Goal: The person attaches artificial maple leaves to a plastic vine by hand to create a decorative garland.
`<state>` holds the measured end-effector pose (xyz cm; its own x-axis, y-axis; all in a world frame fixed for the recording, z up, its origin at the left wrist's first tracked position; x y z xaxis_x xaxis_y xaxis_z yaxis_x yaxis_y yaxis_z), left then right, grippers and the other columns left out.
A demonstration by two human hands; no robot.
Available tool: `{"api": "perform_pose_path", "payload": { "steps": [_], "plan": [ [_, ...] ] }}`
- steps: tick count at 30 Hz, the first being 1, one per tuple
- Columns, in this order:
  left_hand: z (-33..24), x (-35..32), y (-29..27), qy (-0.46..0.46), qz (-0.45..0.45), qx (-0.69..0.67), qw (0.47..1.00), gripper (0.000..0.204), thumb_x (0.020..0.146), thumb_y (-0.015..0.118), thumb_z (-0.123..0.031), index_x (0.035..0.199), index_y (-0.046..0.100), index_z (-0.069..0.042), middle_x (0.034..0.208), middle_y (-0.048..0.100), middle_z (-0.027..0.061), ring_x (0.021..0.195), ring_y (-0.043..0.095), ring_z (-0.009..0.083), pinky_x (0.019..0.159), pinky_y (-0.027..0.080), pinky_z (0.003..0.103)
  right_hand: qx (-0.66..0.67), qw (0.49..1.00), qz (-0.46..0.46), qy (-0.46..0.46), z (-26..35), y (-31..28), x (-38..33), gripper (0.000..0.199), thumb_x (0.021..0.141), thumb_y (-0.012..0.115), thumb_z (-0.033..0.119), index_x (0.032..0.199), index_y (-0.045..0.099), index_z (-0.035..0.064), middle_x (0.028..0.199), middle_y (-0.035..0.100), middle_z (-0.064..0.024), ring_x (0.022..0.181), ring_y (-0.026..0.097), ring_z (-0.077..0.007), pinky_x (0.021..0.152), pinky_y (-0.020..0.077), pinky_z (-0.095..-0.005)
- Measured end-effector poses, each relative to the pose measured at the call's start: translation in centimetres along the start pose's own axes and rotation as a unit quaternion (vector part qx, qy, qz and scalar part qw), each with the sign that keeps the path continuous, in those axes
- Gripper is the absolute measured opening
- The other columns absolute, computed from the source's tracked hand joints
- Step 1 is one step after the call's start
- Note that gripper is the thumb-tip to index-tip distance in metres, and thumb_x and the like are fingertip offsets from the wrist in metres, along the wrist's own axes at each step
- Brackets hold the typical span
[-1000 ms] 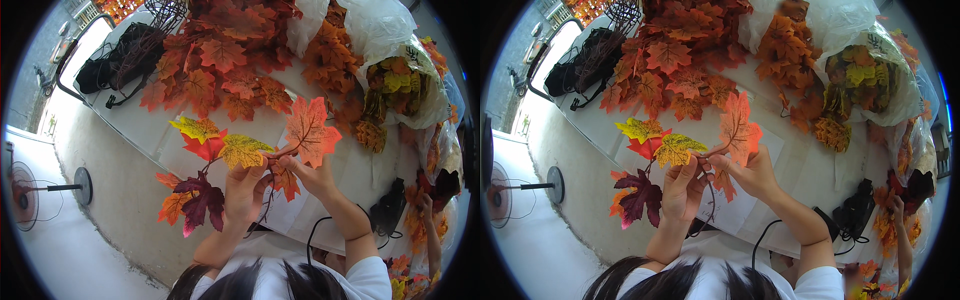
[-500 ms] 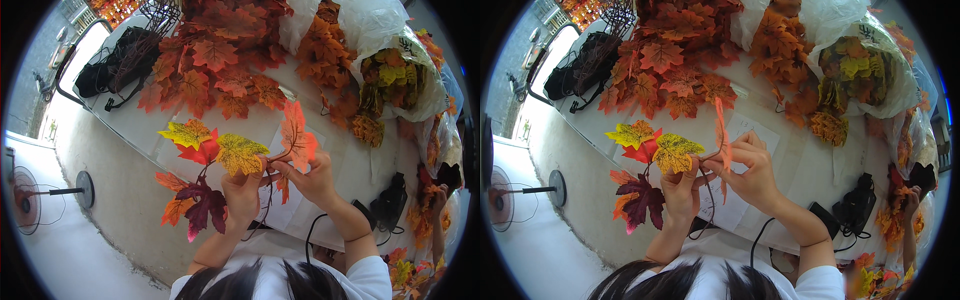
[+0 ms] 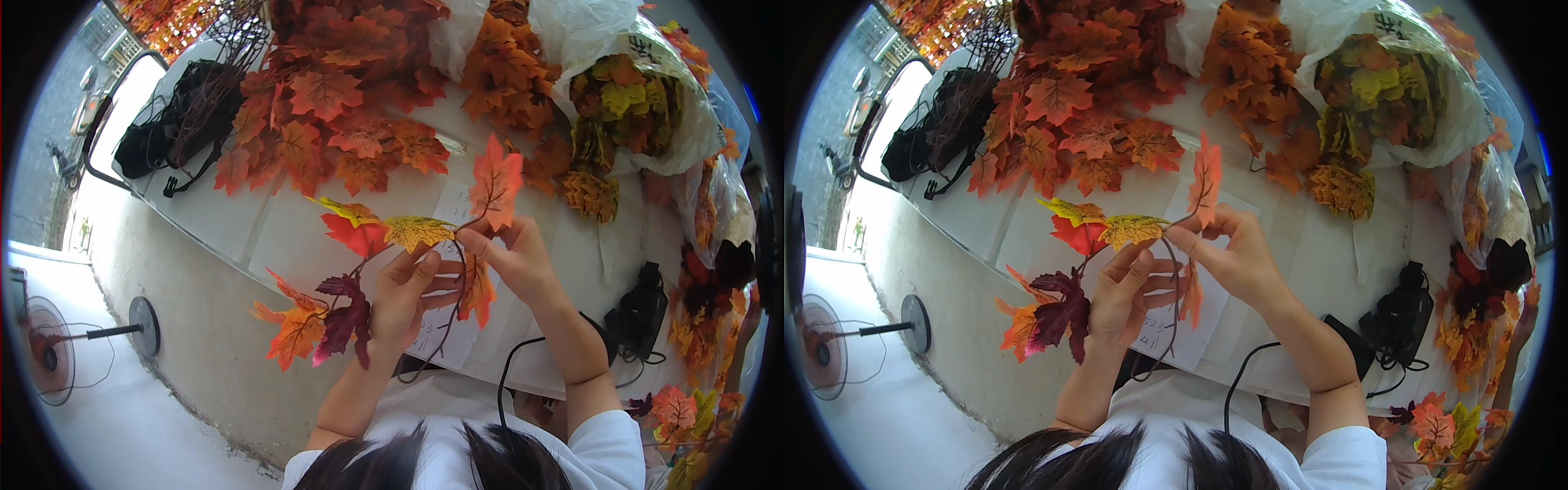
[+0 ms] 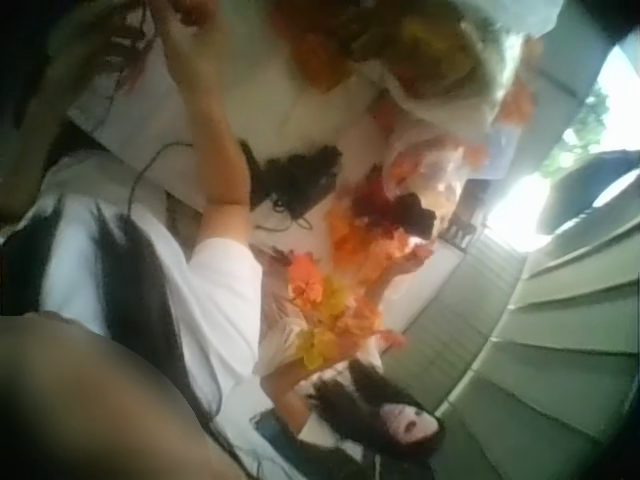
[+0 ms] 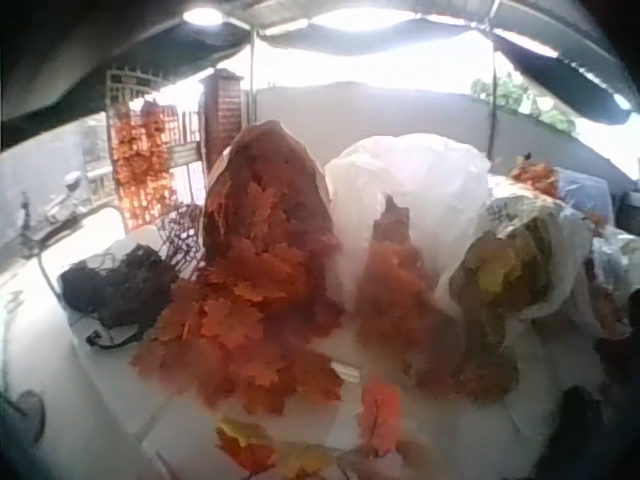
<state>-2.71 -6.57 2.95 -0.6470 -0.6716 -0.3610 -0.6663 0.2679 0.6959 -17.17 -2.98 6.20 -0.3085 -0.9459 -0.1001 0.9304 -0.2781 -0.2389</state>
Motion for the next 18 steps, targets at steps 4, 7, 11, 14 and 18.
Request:
{"api": "perform_pose_path", "payload": {
  "steps": [4,7,11,14,18],
  "plan": [
    [0.3,-1.1,0.7,-0.063,0.047,0.078,0.994,0.028,0.079,0.057,-0.015,0.102,0.053,0.001,0.089,0.058,0.0116,0.076,0.059,0.0169,0.06,0.051,0.026,0.028,0.998,-0.052,-0.027,0.6,-1.7,-0.4,0.016,0.071,0.063,0.015,0.078,0.063,0.0012,0.069,0.057,-0.0034,0.07,0.048,-0.0113,0.066,0.0366,-0.0255],
    [0.7,-1.4,3.1,0.1,0.032,0.239,0.965,0.027,0.078,0.059,-0.013,0.099,0.054,0.002,0.089,0.058,0.0104,0.075,0.057,0.013,0.06,0.048,0.023,-0.029,0.992,-0.106,-0.064,1.2,-2.3,-1.6,0.013,0.069,0.064,0.014,0.072,0.061,0.0015,0.067,0.057,-0.0032,0.067,0.047,-0.0126,0.065,0.0367,-0.0259],
    [2.4,-0.9,4.3,0.246,-0.015,0.317,0.916,0.016,0.074,0.059,0.0,0.09,0.056,0.003,0.081,0.057,0.0063,0.074,0.056,0.0104,0.066,0.045,0.021,-0.086,0.981,-0.144,-0.098,2.3,-2.5,-3.5,0.013,0.064,0.064,0.013,0.063,0.057,0.0025,0.061,0.056,-0.0049,0.065,0.049,-0.0176,0.065,0.0382,-0.0296],
    [3.6,-1.1,4.7,0.212,-0.017,0.328,0.92,0.011,0.073,0.057,0.004,0.084,0.057,0.004,0.078,0.056,0.0057,0.07,0.057,0.0104,0.064,0.046,0.021,-0.197,0.961,-0.142,-0.133,2.4,-3.5,-4.9,0.014,0.062,0.064,0.016,0.064,0.057,0.0039,0.062,0.058,-0.0064,0.066,0.05,-0.0213,0.067,0.0399,-0.0328],
    [5.0,-0.1,5.2,0.022,0.074,0.333,0.94,0.01,0.076,0.057,-0.003,0.081,0.057,0.005,0.077,0.056,0.0064,0.066,0.058,0.0115,0.056,0.047,0.021,-0.247,0.96,-0.107,-0.082,-1.7,-7.6,-6.3,0.017,0.07,0.064,0.022,0.074,0.062,0.0054,0.068,0.058,-0.0057,0.06,0.051,-0.0198,0.058,0.0409,-0.0309]
  ]
}}
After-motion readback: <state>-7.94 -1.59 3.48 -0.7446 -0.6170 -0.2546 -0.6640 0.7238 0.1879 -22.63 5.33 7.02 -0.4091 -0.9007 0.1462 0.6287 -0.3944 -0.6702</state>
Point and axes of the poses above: each hand's wrist, its own x-axis towards the middle knuckle, its own y-axis out of the palm, z = x × y, the point moved 2 cm from there along x, towards the middle knuckle
